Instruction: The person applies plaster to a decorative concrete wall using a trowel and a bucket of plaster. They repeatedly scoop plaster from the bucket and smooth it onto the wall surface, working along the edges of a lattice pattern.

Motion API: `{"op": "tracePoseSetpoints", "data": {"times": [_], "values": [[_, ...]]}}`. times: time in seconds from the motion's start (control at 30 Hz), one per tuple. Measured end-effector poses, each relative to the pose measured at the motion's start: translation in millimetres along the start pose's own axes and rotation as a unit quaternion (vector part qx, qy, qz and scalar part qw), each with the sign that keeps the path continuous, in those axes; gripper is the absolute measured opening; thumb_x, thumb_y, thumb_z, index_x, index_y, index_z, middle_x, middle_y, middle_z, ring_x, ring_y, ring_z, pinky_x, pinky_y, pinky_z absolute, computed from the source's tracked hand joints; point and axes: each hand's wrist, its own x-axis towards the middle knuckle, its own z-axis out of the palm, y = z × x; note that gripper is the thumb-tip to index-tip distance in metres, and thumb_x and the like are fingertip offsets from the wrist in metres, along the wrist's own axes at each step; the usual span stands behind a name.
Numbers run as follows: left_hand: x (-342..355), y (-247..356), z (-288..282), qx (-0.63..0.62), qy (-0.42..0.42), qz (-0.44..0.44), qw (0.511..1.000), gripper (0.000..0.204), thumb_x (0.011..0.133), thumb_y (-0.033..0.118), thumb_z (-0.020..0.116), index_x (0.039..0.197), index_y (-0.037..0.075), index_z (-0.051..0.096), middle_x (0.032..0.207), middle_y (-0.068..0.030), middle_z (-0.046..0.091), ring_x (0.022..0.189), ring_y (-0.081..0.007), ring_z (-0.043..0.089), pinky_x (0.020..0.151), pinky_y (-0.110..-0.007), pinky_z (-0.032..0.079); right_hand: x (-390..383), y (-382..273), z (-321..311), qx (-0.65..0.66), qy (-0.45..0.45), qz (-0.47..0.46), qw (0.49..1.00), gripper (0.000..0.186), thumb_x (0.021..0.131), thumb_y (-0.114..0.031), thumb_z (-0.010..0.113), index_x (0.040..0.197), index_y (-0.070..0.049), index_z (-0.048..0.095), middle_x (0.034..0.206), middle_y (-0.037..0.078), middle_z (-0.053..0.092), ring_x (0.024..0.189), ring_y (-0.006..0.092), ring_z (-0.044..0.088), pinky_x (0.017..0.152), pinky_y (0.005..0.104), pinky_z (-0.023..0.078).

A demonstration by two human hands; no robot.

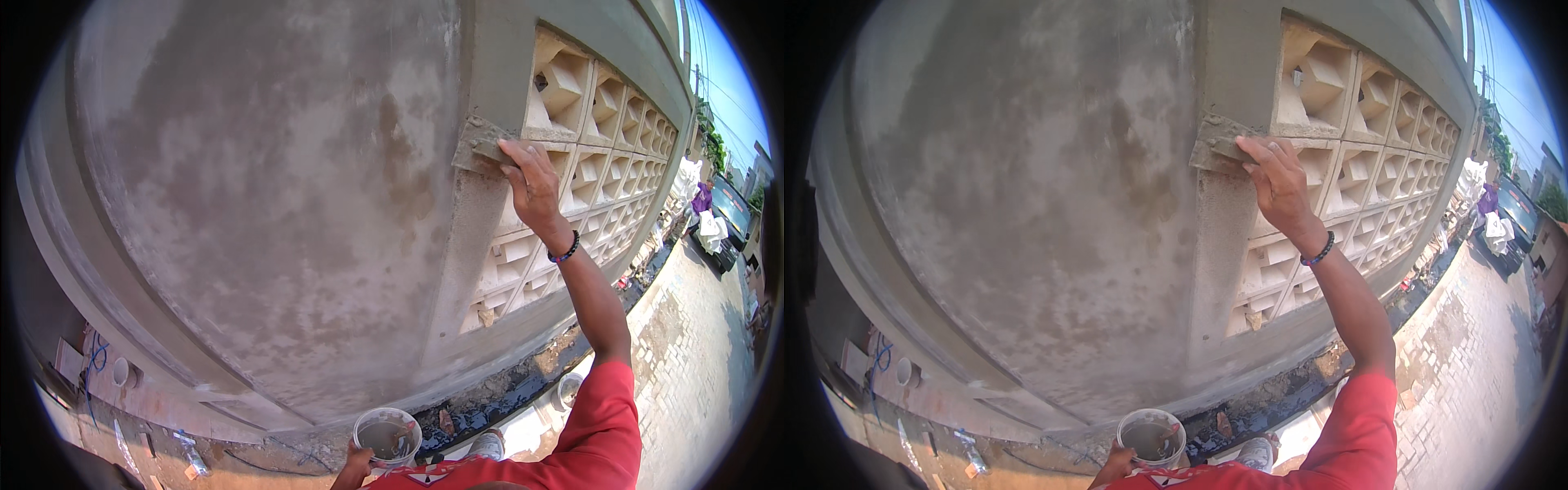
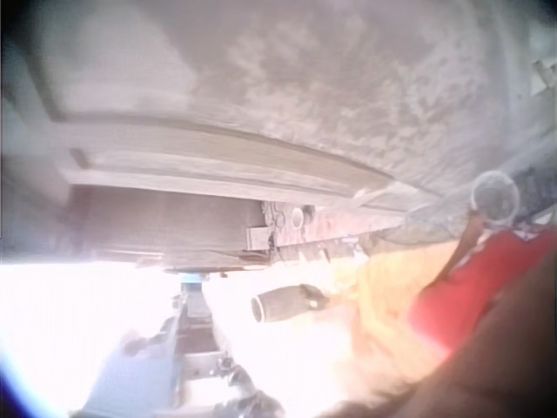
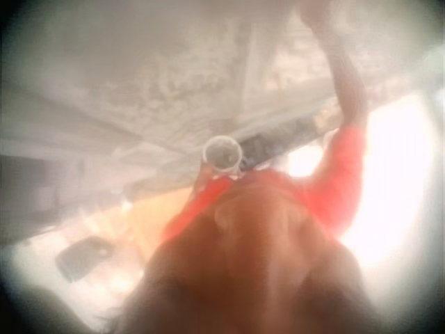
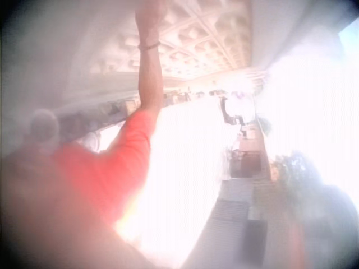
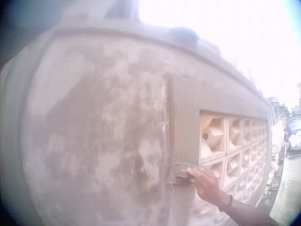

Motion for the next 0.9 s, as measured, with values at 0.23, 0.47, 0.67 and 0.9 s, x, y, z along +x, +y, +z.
{"op": "tracePoseSetpoints", "data": {"times": [0.23, 0.47, 0.67, 0.9], "values": [[9.6, 3.5, -32.0, 0.085, 0.001, -0.039, 0.996, 0.070, 0.079, -0.010, 0.045, 0.136, 0.026, 0.028, 0.131, -0.0161, 0.043, 0.100, -0.0418, 0.058, 0.052, -0.055, 0.061, -251.0, -135.7, -15.4, 0.099, -0.168, 0.377, 0.906, 0.041, 0.087, -0.007, 0.060, 0.128, -0.006, 0.057, 0.107, 0.017, 0.064, 0.094, 0.0312, 0.059, 0.087, 0.0382, 0.046], [17.5, 5.9, -62.6, 0.170, -0.092, 0.021, 0.981, 0.076, 0.077, -0.008, 0.047, 0.142, 0.024, 0.024, 0.135, -0.0151, 0.039, 0.109, -0.0376, 0.052, 0.067, -0.051, 0.058, -464.9, -208.9, -117.1, -0.012, 0.046, 0.759, 0.650, 0.035, 0.092, -0.004, 0.055, 0.125, 0.004, 0.056, 0.084, 0.004, 0.063, 0.067, 0.0095, 0.055, 0.058, 0.0256, 0.046], [25.5, -5.7, -81.1, 0.167, -0.058, -0.033, 0.984, 0.077, 0.077, -0.004, 0.048, 0.144, 0.024, 0.023, 0.138, -0.0145, 0.038, 0.110, -0.0384, 0.051, 0.066, -0.050, 0.058, -591.2, -356.0, -260.9, -0.280, 0.021, 0.880, 0.382, 0.027, 0.080, -0.008, 0.066, 0.105, 0.001, 0.069, 0.082, 0.017, 0.071, 0.068, 0.0225, 0.068, 0.060, 0.0340, 0.052], [65.5, -27.5, -100.0, 0.105, -0.055, -0.079, 0.990, 0.077, 0.077, -0.006, 0.046, 0.143, 0.027, 0.023, 0.140, -0.0145, 0.036, 0.113, -0.0410, 0.049, 0.059, -0.054, 0.056, -633.0, -535.6, -341.2, -0.364, -0.272, 0.879, 0.142, 0.033, 0.073, -0.033, 0.072, 0.079, 0.000, 0.071, 0.086, 0.019, 0.071, 0.087, 0.0312, 0.070, 0.073, 0.0387, 0.054]]}}
